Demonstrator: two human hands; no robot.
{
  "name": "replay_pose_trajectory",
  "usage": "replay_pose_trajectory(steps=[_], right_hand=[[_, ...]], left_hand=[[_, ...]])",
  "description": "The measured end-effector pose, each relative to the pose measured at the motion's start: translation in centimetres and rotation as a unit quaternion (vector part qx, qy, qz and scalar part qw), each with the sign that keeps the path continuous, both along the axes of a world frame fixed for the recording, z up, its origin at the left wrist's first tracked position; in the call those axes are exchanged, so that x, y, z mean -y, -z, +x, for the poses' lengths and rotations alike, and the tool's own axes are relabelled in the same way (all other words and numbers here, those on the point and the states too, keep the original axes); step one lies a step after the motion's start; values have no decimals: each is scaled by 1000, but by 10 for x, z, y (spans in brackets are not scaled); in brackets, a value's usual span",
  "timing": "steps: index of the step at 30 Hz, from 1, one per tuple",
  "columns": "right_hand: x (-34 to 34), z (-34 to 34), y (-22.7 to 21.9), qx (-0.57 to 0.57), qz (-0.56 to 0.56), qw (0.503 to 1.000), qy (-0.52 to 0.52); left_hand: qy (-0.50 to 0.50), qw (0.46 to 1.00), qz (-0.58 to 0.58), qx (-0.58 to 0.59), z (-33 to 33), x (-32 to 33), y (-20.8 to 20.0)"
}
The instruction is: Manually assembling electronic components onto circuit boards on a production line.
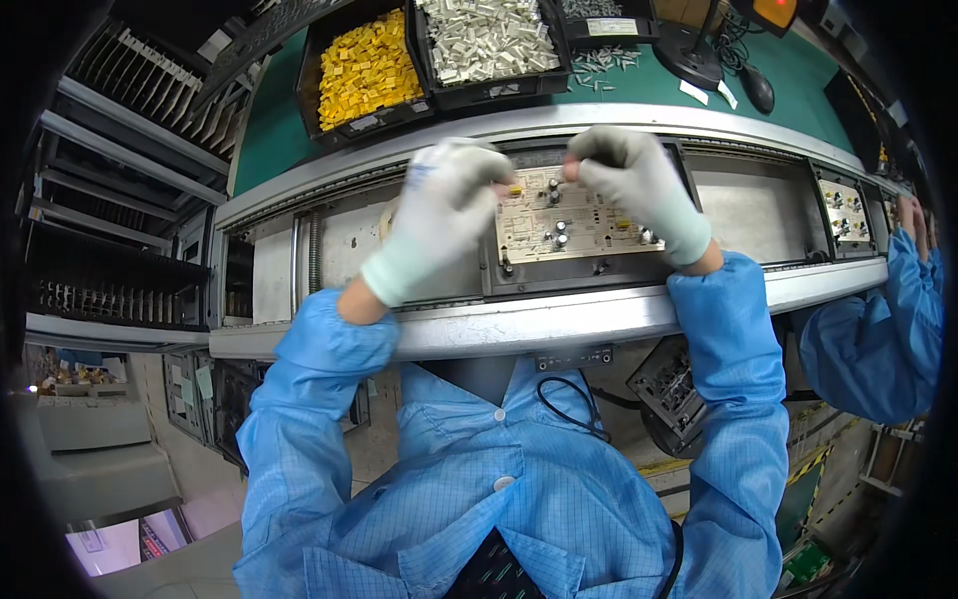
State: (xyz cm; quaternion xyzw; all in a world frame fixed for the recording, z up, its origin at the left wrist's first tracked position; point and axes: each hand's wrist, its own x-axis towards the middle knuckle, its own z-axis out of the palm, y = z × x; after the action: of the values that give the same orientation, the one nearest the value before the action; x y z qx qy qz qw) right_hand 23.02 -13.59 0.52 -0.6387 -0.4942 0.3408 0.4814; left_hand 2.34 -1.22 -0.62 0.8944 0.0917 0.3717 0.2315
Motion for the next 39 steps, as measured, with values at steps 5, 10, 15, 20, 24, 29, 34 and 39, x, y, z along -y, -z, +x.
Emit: replay_pose_trajectory(steps=[5,10,15,20,24,29,34,39], right_hand=[[-16,-22,7,268,82,957,-71],[-23,-21,9,344,86,932,-79],[-21,-23,9,316,74,944,-61],[-22,-21,11,309,72,946,-64],[-20,-18,15,322,79,941,-66],[-21,-17,14,395,118,908,-74],[-21,-16,10,427,128,890,-94],[-20,-14,8,444,130,880,-104]], left_hand=[[-44,956,-272,-100,-39,-18,-6],[9,995,-52,-90,-47,-26,13],[-34,982,-149,-109,-44,-16,12],[-19,976,-197,-95,-44,-13,14],[1,984,-131,-120,-46,-14,11],[-4,984,-94,-150,-46,-12,17],[-23,987,-42,-156,-45,-9,20],[-30,986,-54,-155,-40,-5,20]])
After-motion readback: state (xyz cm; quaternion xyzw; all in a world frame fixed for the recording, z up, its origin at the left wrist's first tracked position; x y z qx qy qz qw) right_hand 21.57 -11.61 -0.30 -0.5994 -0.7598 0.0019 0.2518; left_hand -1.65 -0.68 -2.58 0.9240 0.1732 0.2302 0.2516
